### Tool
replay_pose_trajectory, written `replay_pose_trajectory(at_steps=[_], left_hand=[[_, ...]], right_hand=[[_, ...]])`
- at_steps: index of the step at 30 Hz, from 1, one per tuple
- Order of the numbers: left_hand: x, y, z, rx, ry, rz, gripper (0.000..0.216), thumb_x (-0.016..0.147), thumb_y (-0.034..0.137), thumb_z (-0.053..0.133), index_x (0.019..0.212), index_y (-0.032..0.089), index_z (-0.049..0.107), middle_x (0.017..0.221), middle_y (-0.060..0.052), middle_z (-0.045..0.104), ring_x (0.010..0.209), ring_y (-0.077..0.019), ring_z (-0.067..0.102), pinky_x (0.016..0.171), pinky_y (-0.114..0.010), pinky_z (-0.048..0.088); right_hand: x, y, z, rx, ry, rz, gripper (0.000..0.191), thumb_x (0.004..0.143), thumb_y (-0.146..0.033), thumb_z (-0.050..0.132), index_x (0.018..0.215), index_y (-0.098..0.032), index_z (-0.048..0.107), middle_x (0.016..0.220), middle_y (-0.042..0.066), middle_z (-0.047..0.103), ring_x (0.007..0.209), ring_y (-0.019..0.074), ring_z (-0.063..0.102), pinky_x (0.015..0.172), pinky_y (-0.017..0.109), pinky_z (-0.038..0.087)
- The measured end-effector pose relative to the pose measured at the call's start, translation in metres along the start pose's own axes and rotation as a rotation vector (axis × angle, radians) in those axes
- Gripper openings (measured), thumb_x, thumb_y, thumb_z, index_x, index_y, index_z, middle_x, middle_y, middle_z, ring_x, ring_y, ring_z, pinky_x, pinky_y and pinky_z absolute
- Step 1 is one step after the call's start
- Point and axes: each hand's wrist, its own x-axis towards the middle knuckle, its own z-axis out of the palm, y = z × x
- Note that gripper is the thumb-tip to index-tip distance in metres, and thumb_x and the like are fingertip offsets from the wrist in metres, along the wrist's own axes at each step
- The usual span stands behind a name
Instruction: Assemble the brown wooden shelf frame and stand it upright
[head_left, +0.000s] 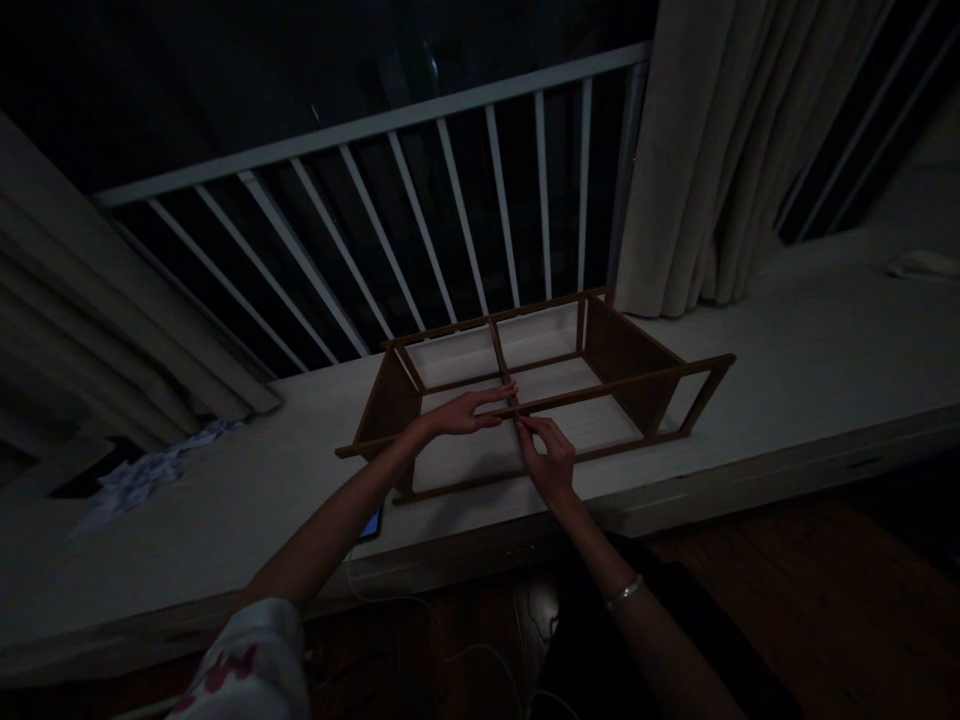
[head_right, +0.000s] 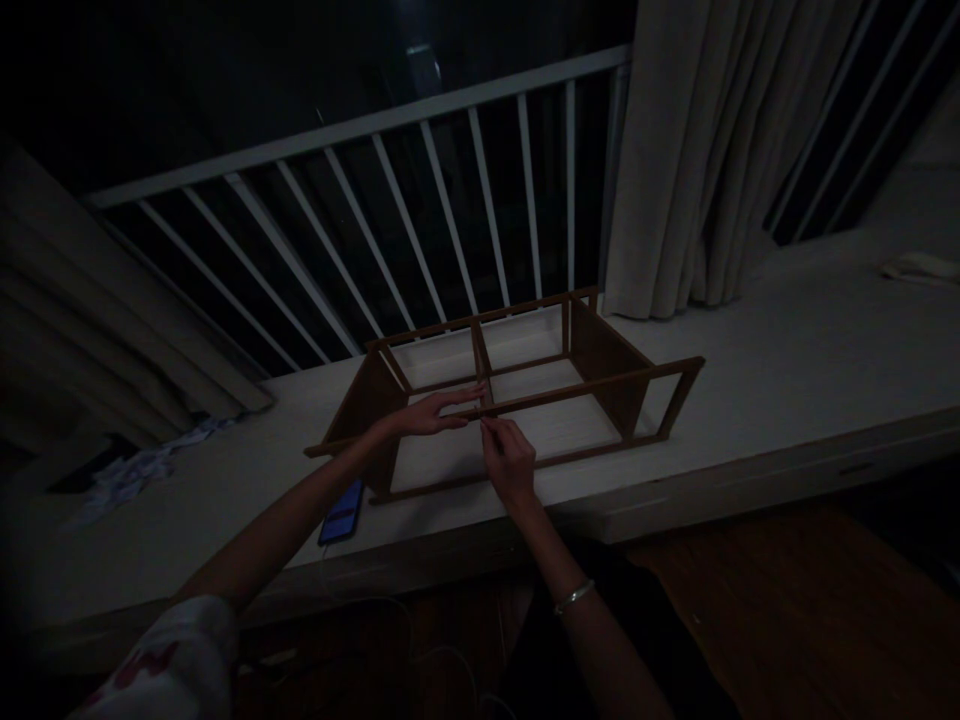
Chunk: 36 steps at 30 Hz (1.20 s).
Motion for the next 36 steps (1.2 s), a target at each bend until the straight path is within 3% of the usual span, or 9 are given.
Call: replay_pose_trajectory(at_steps=[12, 18, 24, 29, 36], left_hand=[[0.000, -0.002, 0.000, 0.040, 0.004, 0.014, 0.060, 0.082, 0.038, 0.051, 0.135, 0.030, 0.026, 0.147, -0.004, 0.022, 0.135, -0.0187, 0.024, 0.111, -0.043, 0.023], [0.000, -0.001, 0.001, 0.046, -0.001, 0.017, 0.058, 0.083, 0.036, 0.050, 0.135, 0.030, 0.026, 0.146, -0.004, 0.024, 0.135, -0.0189, 0.024, 0.111, -0.044, 0.023], [0.000, -0.006, 0.001, 0.020, 0.005, 0.036, 0.056, 0.082, 0.036, 0.051, 0.134, 0.029, 0.030, 0.146, -0.004, 0.024, 0.135, -0.0187, 0.024, 0.111, -0.042, 0.024], [0.000, -0.003, 0.000, 0.026, 0.014, 0.017, 0.058, 0.081, 0.039, 0.053, 0.134, 0.029, 0.031, 0.146, -0.004, 0.024, 0.135, -0.0198, 0.025, 0.111, -0.042, 0.024], [0.000, -0.002, 0.001, -0.037, 0.013, -0.002, 0.058, 0.081, 0.037, 0.053, 0.134, 0.030, 0.030, 0.146, -0.005, 0.023, 0.134, -0.0210, 0.028, 0.103, -0.041, 0.037]], right_hand=[[-0.001, 0.006, 0.001, 0.084, 0.059, 0.164, 0.028, 0.082, -0.031, 0.056, 0.108, -0.022, 0.053, 0.091, 0.004, 0.066, 0.079, 0.0152, 0.065, 0.072, 0.030, 0.054], [-0.001, 0.008, 0.000, 0.012, 0.017, 0.041, 0.032, 0.085, -0.028, 0.051, 0.117, -0.024, 0.049, 0.090, 0.003, 0.067, 0.077, 0.0150, 0.065, 0.074, 0.030, 0.053], [0.001, 0.010, -0.003, -0.069, -0.077, -0.123, 0.031, 0.089, -0.023, 0.045, 0.119, -0.026, 0.051, 0.101, 0.005, 0.065, 0.090, 0.0170, 0.063, 0.081, 0.031, 0.051], [-0.001, 0.014, -0.004, -0.130, -0.128, -0.146, 0.036, 0.089, -0.020, 0.044, 0.125, -0.026, 0.049, 0.095, 0.005, 0.066, 0.088, 0.0165, 0.063, 0.082, 0.029, 0.049], [-0.001, 0.018, -0.005, -0.127, -0.134, -0.142, 0.031, 0.089, -0.020, 0.044, 0.117, -0.026, 0.055, 0.094, 0.005, 0.066, 0.088, 0.0165, 0.061, 0.080, 0.031, 0.049]])
